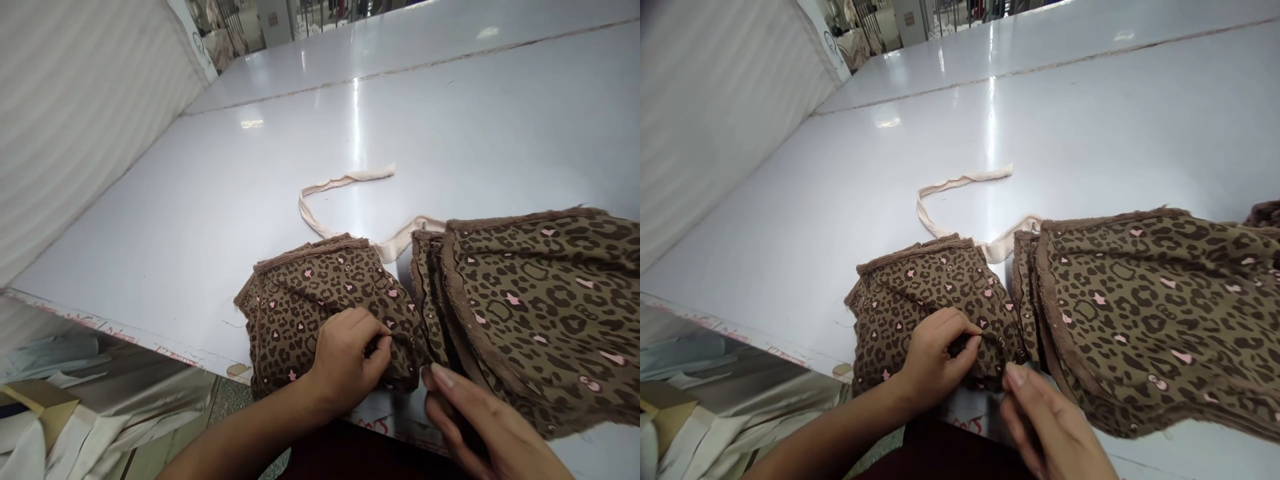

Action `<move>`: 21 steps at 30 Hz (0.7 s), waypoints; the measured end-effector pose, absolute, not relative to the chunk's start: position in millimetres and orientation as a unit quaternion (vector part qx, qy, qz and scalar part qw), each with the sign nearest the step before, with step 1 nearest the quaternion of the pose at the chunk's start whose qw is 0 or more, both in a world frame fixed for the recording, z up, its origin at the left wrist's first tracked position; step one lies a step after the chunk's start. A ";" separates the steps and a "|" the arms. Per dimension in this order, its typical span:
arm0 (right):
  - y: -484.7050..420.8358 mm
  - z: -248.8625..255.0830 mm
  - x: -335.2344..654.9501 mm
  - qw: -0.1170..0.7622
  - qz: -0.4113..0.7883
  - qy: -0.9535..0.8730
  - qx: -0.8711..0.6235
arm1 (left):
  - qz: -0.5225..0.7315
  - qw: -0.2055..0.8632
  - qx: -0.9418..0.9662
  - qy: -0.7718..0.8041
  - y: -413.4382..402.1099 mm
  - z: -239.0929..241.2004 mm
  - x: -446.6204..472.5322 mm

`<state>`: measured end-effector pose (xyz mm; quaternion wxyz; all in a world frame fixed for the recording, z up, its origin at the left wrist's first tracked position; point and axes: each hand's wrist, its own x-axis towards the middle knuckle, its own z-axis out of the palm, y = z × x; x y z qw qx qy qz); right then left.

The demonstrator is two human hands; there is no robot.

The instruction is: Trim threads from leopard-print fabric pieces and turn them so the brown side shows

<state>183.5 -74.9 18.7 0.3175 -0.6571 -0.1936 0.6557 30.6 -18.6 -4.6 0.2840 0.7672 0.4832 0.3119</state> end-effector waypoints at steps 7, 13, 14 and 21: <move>-46.2 5.9 188.6 0.321 0.489 -0.387 -0.712 | 0.332 0.362 0.723 0.486 -17.6 4.7 23.5; -41.5 -0.7 181.3 0.387 0.586 -0.306 -0.643 | 0.322 0.368 0.724 0.486 -18.8 4.0 17.4; -43.0 -2.1 181.4 0.394 0.593 -0.296 -0.636 | 0.323 0.362 0.730 0.482 -19.1 4.0 16.7; -31.4 32.7 175.8 0.439 0.681 -0.223 -0.542 | 0.257 0.132 0.827 0.482 -43.1 6.1 -9.8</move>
